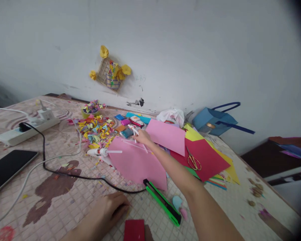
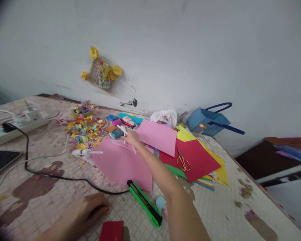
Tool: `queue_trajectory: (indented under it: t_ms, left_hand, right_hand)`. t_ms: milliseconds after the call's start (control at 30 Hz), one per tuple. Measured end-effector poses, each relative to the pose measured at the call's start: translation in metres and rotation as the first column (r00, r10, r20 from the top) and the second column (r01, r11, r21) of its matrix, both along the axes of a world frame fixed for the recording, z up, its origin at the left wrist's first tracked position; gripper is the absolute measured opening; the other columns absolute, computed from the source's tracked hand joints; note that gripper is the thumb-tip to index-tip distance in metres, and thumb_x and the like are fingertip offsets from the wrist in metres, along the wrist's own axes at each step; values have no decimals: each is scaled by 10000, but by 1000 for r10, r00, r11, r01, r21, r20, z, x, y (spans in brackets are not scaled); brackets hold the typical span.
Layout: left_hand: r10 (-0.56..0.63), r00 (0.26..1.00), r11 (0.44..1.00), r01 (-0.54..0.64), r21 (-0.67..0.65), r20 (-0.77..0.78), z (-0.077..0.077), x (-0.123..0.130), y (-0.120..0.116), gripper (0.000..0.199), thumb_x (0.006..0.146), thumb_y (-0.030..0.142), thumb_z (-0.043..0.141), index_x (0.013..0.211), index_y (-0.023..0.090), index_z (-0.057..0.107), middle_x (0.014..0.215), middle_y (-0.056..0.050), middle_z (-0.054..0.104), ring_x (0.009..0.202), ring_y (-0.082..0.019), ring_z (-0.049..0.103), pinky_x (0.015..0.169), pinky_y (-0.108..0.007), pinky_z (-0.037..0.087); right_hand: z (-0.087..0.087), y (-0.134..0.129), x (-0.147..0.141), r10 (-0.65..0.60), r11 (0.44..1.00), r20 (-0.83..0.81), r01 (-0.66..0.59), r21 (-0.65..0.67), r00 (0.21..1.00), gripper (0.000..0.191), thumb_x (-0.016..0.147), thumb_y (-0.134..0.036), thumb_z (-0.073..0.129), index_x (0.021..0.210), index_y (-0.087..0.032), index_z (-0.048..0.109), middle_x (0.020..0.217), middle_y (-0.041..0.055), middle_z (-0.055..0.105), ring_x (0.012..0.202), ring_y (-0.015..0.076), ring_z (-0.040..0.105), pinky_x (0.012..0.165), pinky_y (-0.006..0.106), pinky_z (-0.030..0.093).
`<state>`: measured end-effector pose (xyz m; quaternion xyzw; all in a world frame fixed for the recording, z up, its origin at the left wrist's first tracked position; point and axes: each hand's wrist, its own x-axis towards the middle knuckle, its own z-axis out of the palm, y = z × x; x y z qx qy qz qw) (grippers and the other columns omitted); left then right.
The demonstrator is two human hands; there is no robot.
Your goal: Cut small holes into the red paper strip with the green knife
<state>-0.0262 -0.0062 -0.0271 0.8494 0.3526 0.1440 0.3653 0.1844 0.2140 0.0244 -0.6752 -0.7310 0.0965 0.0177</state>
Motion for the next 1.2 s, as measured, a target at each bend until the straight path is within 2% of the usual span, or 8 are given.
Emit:
queue_trajectory:
  t_ms: [100,300,433,600,767,867,967,1200]
  left_hand:
    - [-4,1000,1000,4,-1,1,0,0,-1,245,966,228,417,904,198,652,894,-32,700,822,-164,657,715,-224,454]
    - [-2,1000,1000,2,10,7,-3,0,-2,237,955,205,420,894,193,649,886,-33,689,812,-167,651,701,-234,440]
    - [-9,1000,1000,8,13,11,-2,-1,-3,240,962,208,415,894,199,644,891,-27,688,816,-162,651,705,-232,443]
    - [-11,1000,1000,11,10,9,-1,-1,-3,241,964,205,413,907,200,648,898,-28,690,821,-161,653,709,-231,451]
    - [-22,1000,1000,22,15,6,-2,-1,-2,248,965,208,408,915,201,650,896,-27,690,824,-166,655,716,-240,452]
    - [-14,1000,1000,14,17,0,-1,-1,-2,238,957,197,416,911,201,650,898,-26,692,826,-169,656,717,-244,453]
    - [-12,1000,1000,12,19,-3,0,-1,-2,237,956,196,418,912,203,651,901,-26,693,823,-169,656,711,-243,454]
    - [-20,1000,1000,20,23,12,-2,-1,-2,242,966,206,414,916,207,652,906,-21,689,828,-165,656,716,-240,460]
  right_hand:
    - [3,4,3,-13,1000,12,13,-22,1000,315,962,-322,616,1237,-171,589,1238,90,619,1055,231,649,876,422,568]
    - [22,3,51,24,1000,41,-25,17,999,292,974,-334,591,1218,-175,606,1250,86,619,1055,234,644,891,424,564]
    - [18,-9,72,36,997,67,-40,58,997,324,966,-325,607,1245,-162,583,1242,95,618,1050,231,649,878,434,568]
    - [5,-34,61,57,986,97,-72,151,994,312,972,-324,597,1245,-173,587,1270,99,606,1074,233,638,903,442,558]
    - [-8,-59,27,143,985,119,-152,79,983,303,972,-336,597,1220,-162,597,1218,92,630,1026,220,655,871,424,569]
    - [-11,-65,14,162,984,151,-171,52,975,302,973,-330,596,1228,-168,595,1236,94,623,1042,223,650,883,428,566]
    - [-5,-61,16,187,981,183,-194,20,965,295,974,-324,594,1229,-175,596,1246,95,619,1046,222,648,885,425,566]
    - [18,-40,43,242,968,233,-251,10,942,309,971,-323,600,1238,-168,589,1251,96,616,1056,228,646,889,435,564]
